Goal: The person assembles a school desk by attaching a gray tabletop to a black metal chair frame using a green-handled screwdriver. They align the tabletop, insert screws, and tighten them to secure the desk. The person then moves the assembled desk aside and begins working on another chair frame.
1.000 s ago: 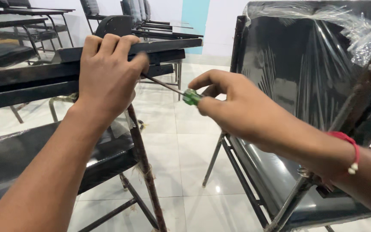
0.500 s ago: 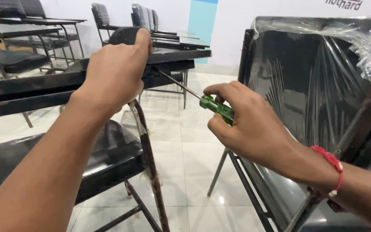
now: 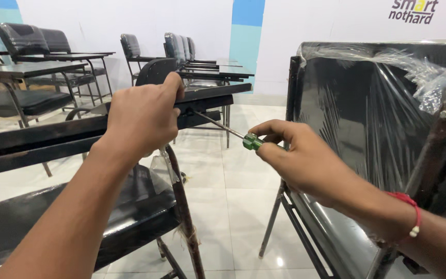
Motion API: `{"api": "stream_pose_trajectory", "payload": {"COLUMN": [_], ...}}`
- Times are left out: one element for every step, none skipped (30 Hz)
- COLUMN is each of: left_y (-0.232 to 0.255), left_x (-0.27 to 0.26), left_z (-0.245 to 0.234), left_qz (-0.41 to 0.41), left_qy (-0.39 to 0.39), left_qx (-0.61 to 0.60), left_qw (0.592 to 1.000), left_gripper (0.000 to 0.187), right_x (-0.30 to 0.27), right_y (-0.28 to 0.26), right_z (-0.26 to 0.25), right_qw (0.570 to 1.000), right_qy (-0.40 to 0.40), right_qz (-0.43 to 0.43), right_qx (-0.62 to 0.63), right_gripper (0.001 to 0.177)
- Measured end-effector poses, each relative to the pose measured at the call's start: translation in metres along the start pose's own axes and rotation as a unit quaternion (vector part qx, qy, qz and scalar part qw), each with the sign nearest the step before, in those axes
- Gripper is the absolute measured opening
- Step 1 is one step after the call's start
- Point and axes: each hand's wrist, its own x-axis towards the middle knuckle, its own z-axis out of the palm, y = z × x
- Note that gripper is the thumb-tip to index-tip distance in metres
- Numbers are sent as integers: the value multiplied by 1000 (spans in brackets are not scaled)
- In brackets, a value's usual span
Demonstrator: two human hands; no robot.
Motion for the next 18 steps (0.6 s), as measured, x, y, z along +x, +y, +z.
{"api": "stream_pose_trajectory", "payload": {"left_y": [2, 4, 5, 7, 8, 9, 9, 10, 10, 10, 10, 9, 9, 9, 9, 10, 12, 16], "left_x": [-1, -1, -2, -2, -2, -2, -2, -2, -2, -2, -3, -4, -6, -7, -9, -9, -9, -8], "left_z": [-1, -1, -1, -1, -1, 0, 1, 2, 4, 5, 7, 10, 12, 15, 17, 19, 22, 25], "left_qz": [0, 2, 5, 7, 5, 4, 1, 7, 12, 18, 23, 29, 35, 70, 105, 140, 137, 134], "left_qy": [-2, 8, 18, 27, 26, 26, 25, 37, 49, 61, 62, 63, 65, 98, 130, 162, 162, 161], "left_qx": [5, 9, 10, 11, 12, 13, 14, 14, 15, 16, 29, 41, 53, 69, 86, 102, 127, 153], "left_qw": [1000, 1000, 1000, 1000, 1000, 1000, 1000, 999, 999, 998, 997, 997, 996, 990, 982, 971, 969, 966], "left_gripper": [27, 27, 28, 28, 28, 28, 28, 28, 28, 28, 26, 25, 23, 26, 29, 31, 35, 39], "right_x": [2, 4, 5, 6, 6, 6, 6, 6, 6, 6, 6, 5, 5, 4, 5, 6, 7, 9], "right_y": [0, 0, -1, -1, 0, 1, 2, 2, 2, 3, 3, 4, 4, 3, 2, 0, -2, -4], "right_z": [-2, -5, -8, -10, -13, -16, -18, -20, -21, -22, -22, -23, -23, -24, -24, -25, -27, -29], "right_qw": [998, 994, 991, 988, 984, 980, 976, 972, 971, 970, 970, 973, 976, 979, 989, 996, 998, 999], "right_qy": [-11, -22, -23, -25, -26, -28, -32, -35, -37, -39, -41, -41, -40, -39, -35, -30, -24, -23], "right_qz": [33, 66, 74, 82, 90, 94, 97, 100, 96, 93, 91, 82, 73, 64, 58, 53, 48, 31], "right_qx": [43, 87, 109, 132, 154, 174, 192, 211, 215, 220, 224, 212, 200, 188, 130, 71, 12, -33], "right_gripper": [35, 33, 34, 34, 35, 36, 37, 38, 39, 39, 40, 41, 42, 43, 42, 42, 41, 42]}}
